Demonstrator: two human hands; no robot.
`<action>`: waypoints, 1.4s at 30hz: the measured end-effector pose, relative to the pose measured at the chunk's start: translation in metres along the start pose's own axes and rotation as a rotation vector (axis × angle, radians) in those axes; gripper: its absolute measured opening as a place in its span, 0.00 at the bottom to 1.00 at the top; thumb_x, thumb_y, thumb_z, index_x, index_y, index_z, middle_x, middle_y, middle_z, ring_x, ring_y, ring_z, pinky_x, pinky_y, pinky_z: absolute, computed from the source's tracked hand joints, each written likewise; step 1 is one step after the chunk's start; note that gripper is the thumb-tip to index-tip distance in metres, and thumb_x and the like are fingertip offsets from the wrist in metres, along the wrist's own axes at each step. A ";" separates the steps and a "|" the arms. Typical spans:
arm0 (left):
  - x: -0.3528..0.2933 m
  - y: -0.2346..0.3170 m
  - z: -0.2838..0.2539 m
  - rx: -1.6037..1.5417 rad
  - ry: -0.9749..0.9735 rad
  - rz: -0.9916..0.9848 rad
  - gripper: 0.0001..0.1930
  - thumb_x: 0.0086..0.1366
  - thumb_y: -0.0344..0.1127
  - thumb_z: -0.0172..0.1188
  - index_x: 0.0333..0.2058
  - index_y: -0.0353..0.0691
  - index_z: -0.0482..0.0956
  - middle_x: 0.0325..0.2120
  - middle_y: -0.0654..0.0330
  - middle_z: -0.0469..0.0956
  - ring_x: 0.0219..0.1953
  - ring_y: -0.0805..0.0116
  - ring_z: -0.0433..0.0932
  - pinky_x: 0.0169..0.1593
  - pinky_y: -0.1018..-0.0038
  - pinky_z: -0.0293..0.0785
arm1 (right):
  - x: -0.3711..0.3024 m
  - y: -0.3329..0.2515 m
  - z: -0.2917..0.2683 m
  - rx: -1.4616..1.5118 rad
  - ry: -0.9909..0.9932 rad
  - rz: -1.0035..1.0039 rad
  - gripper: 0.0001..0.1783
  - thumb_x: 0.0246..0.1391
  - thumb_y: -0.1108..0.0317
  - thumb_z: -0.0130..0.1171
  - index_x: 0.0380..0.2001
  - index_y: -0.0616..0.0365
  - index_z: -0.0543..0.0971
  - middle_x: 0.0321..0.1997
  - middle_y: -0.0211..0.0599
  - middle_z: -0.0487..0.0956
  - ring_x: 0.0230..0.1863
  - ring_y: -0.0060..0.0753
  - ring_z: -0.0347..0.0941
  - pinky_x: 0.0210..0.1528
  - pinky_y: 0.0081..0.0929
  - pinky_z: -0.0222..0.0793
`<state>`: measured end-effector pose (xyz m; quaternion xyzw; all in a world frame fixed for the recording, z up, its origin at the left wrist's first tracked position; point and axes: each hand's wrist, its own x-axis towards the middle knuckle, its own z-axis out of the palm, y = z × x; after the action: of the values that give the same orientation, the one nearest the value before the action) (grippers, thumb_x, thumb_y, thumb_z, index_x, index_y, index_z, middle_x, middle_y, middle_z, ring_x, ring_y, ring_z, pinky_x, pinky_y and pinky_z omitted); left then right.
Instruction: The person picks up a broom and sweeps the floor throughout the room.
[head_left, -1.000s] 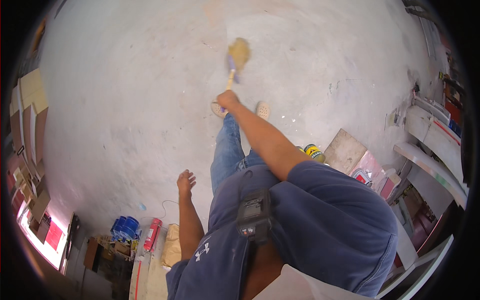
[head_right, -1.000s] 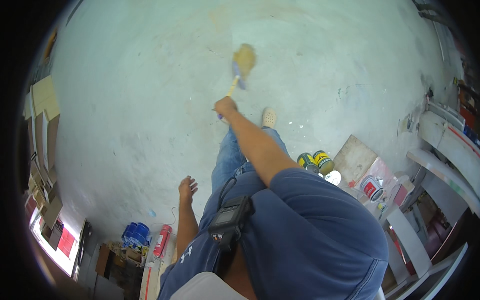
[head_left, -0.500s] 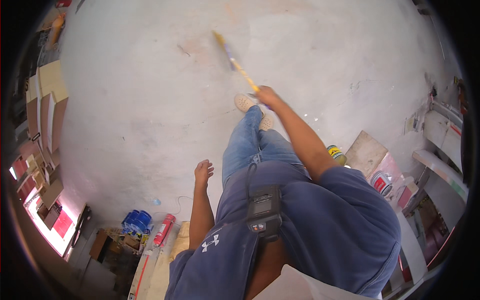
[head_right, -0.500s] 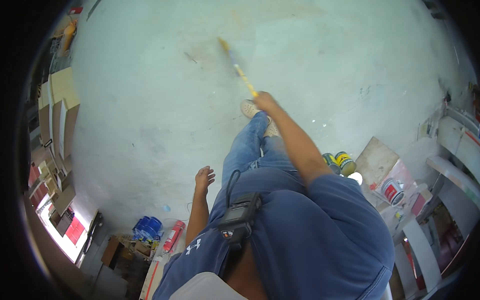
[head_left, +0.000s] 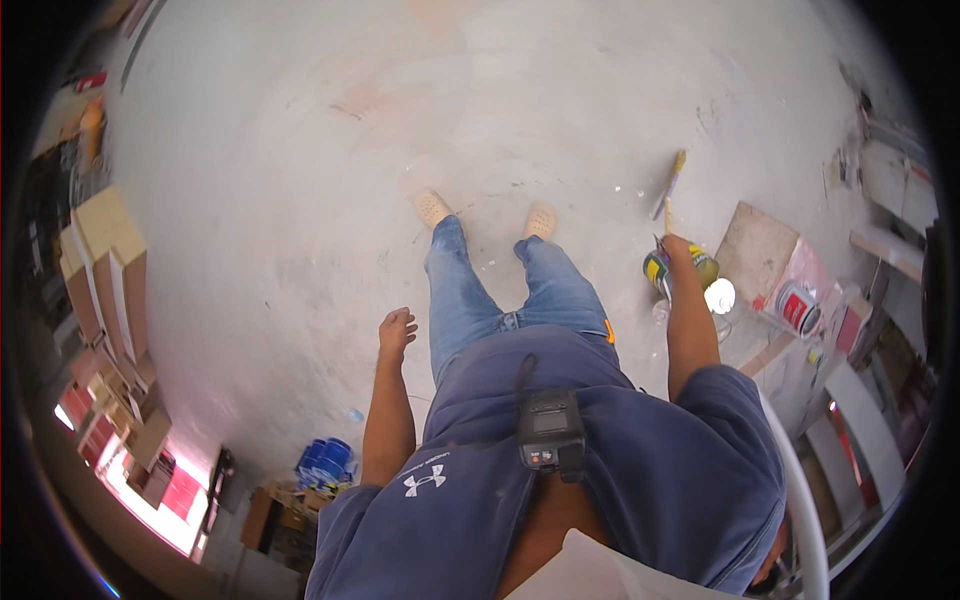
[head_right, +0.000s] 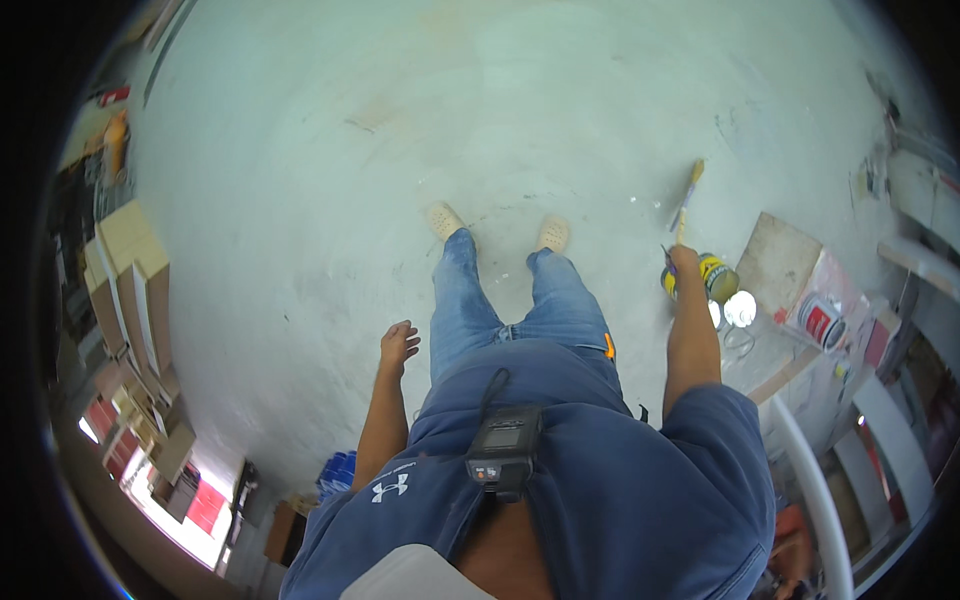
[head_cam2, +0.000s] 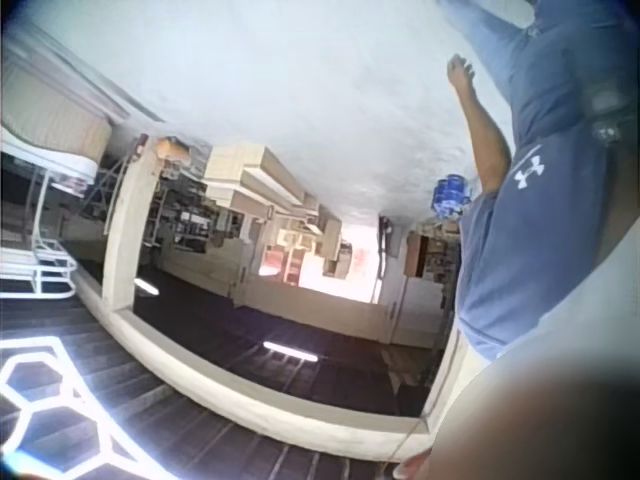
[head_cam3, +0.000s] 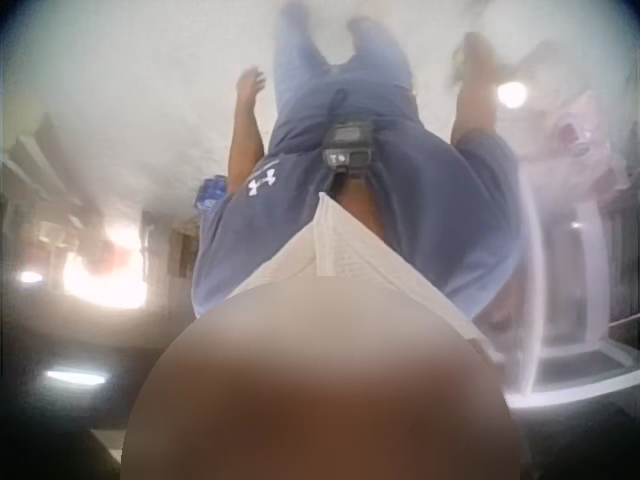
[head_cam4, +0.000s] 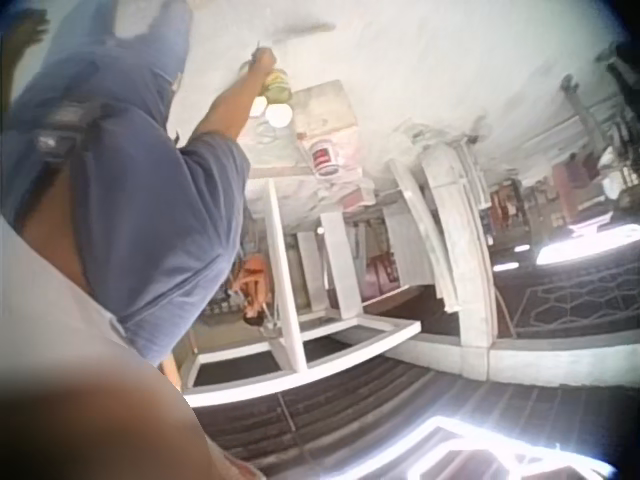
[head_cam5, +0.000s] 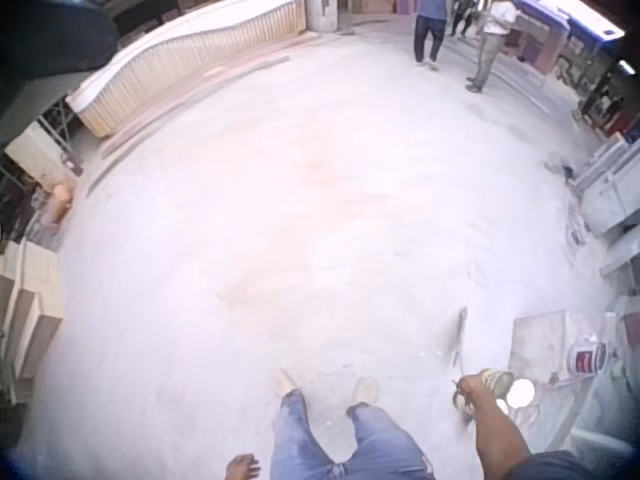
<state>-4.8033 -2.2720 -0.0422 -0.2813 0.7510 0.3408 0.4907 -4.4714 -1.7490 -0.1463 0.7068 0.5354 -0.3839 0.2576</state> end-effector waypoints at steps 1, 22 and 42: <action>0.002 0.008 -0.004 0.018 -0.037 0.004 0.19 0.56 0.44 0.49 0.43 0.40 0.67 0.37 0.55 0.72 0.36 0.63 0.73 0.37 0.69 0.69 | 0.007 0.002 0.011 -0.078 0.023 -0.117 0.12 0.42 0.66 0.44 0.15 0.58 0.74 0.13 0.35 0.71 0.13 0.30 0.66 0.15 0.29 0.60; 0.063 0.087 -0.153 -0.073 -0.004 0.024 0.18 0.56 0.43 0.50 0.42 0.40 0.67 0.36 0.56 0.72 0.34 0.65 0.72 0.35 0.71 0.69 | -0.195 -0.312 0.349 -0.416 -0.326 -0.894 0.16 0.40 0.64 0.49 0.32 0.62 0.75 0.31 0.47 0.75 0.32 0.43 0.72 0.34 0.33 0.67; 0.041 0.196 -0.083 0.022 0.045 -0.023 0.19 0.55 0.44 0.50 0.42 0.39 0.67 0.35 0.55 0.72 0.34 0.63 0.73 0.35 0.71 0.69 | 0.098 -0.380 -0.099 -0.235 0.352 -0.273 0.10 0.41 0.69 0.45 0.17 0.61 0.75 0.17 0.38 0.75 0.19 0.34 0.72 0.23 0.30 0.67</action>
<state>-5.0118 -2.2210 -0.0104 -0.2923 0.7621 0.3205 0.4806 -4.7948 -1.5057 -0.1524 0.6492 0.7033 -0.2213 0.1866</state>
